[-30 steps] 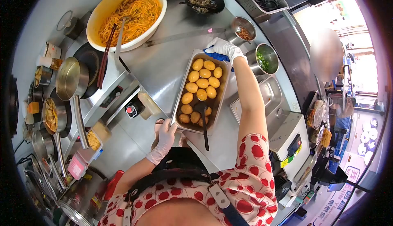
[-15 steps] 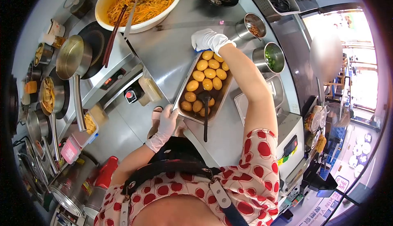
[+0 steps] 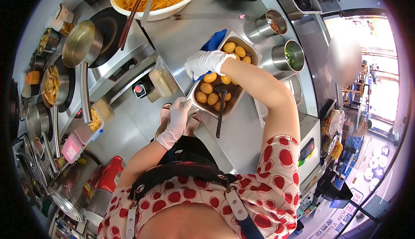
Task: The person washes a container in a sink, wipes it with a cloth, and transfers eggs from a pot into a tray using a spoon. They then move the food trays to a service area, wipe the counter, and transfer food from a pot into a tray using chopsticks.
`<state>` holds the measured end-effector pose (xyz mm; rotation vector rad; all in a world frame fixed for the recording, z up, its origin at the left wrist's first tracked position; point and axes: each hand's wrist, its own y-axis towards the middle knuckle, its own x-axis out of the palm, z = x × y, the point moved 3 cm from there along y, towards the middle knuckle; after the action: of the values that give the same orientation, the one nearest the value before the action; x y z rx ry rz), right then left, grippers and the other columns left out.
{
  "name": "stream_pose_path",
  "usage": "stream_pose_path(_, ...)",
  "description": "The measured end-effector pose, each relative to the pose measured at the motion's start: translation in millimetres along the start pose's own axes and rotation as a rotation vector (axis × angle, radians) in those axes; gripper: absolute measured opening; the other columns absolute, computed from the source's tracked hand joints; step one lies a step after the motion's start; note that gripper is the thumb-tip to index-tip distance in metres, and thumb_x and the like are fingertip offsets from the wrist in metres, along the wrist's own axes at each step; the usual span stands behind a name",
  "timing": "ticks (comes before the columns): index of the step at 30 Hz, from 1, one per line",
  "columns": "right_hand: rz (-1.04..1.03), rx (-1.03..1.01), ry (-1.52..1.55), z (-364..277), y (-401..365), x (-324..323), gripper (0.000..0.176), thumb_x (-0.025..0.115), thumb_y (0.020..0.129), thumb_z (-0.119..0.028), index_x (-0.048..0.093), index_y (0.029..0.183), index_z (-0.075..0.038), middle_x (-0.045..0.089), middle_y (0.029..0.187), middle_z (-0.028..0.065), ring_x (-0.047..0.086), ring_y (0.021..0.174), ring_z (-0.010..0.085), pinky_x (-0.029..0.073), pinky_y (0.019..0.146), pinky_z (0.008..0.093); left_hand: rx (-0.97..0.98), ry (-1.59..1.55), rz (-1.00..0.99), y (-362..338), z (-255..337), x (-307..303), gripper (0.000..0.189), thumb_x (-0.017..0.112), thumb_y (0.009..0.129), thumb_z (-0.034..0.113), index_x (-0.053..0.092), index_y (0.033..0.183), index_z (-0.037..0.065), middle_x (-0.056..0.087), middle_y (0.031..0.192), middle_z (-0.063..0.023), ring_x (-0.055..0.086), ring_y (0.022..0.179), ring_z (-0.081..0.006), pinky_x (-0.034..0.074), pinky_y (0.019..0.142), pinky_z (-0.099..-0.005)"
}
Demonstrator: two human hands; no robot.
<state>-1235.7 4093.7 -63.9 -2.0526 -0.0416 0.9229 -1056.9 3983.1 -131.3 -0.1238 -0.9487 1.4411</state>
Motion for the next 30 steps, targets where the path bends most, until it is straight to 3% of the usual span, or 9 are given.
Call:
stream_pose_path(1,-0.07,-0.01,-0.01,-10,0,4,0.018,0.065,0.068,-0.018,0.072,0.083,-0.013,0.066,0.071,0.0077,0.063,0.064,0.0269,0.049,0.059,0.0358,0.001,-0.001,0.001,1,-1,-2,0.012,0.055,0.091,0.006,0.053,0.097,-0.004,0.058,0.089,-0.0078,0.063,0.075,-0.0169,0.058,0.065,-0.0293)
stream_pose_path(9,0.079,-0.187,-0.006,-19,9,23,0.013,0.064,0.064,-0.015,0.068,0.072,-0.006,0.059,0.061,0.0138,0.058,0.058,0.0314,0.044,0.056,0.0407,-0.02,-0.03,-0.003,4,-7,-3,0.009,0.054,0.091,0.002,0.052,0.097,-0.004,0.059,0.095,-0.0109,0.063,0.077,-0.0194,0.059,0.069,-0.0305)
stream_pose_path(11,0.03,-0.148,0.026,-4,0,6,0.01,0.063,0.064,-0.013,0.065,0.068,-0.005,0.052,0.049,0.0109,0.055,0.048,0.0291,0.043,0.049,0.0392,-0.017,-0.037,0.008,3,-9,-2,0.01,0.054,0.091,0.002,0.052,0.097,-0.004,0.059,0.095,-0.0108,0.063,0.077,-0.0193,0.059,0.069,-0.0304)
stream_pose_path(13,-0.006,0.131,0.133,21,-17,-9,0.009,0.063,0.066,-0.012,0.066,0.07,-0.005,0.061,0.062,0.0142,0.059,0.054,0.0287,0.046,0.052,0.0401,-0.011,-0.044,0.019,2,-9,-2,0.01,0.054,0.091,0.003,0.052,0.098,-0.004,0.059,0.095,-0.0107,0.063,0.077,-0.0192,0.059,0.069,-0.0303)
stream_pose_path(19,0.334,0.338,-0.032,85,-32,-18,0.016,0.065,0.066,-0.013,0.069,0.08,-0.007,0.066,0.077,0.016,0.064,0.069,0.0339,0.051,0.064,0.041,0.003,-0.001,-0.027,1,-4,-2,0.009,0.051,0.093,0.003,0.05,0.099,-0.002,0.058,0.095,-0.0106,0.063,0.082,-0.0184,0.058,0.074,-0.0303)
stream_pose_path(21,0.365,0.3,-0.122,100,-40,-27,0.015,0.067,0.068,-0.012,0.07,0.082,-0.008,0.066,0.083,0.0151,0.064,0.076,0.0345,0.051,0.067,0.0423,-0.041,0.028,-0.039,1,-4,-3,0.009,0.05,0.092,0.002,0.051,0.1,-0.002,0.057,0.097,-0.0111,0.062,0.084,-0.0188,0.058,0.077,-0.0311)
stream_pose_path(23,0.597,0.273,-0.204,115,-49,-36,0.015,0.066,0.072,-0.013,0.07,0.086,-0.009,0.065,0.089,0.0135,0.062,0.084,0.0334,0.051,0.074,0.0406,-0.021,0.034,-0.048,1,-6,-5,0.01,0.05,0.092,0.0,0.051,0.101,-0.003,0.057,0.097,-0.0111,0.062,0.085,-0.0194,0.057,0.079,-0.0319)
stream_pose_path(26,0.785,0.335,0.133,109,-74,-58,0.019,0.064,0.079,-0.014,0.069,0.096,-0.009,0.063,0.095,0.0122,0.06,0.093,0.0297,0.047,0.084,0.0346,-0.005,0.052,-0.066,3,-8,-8,0.012,0.05,0.091,-0.002,0.051,0.103,-0.003,0.058,0.099,-0.0114,0.062,0.088,-0.0205,0.056,0.083,-0.0335)
stream_pose_path(30,1.058,0.155,0.432,57,-70,-62,0.017,0.062,0.083,-0.011,0.067,0.096,-0.002,0.062,0.089,0.0103,0.06,0.083,0.0254,0.047,0.078,0.0292,-0.08,0.098,-0.076,0,-5,-13,0.014,0.051,0.091,-0.001,0.051,0.105,-0.002,0.058,0.1,-0.0123,0.062,0.091,-0.0222,0.055,0.083,-0.0344)
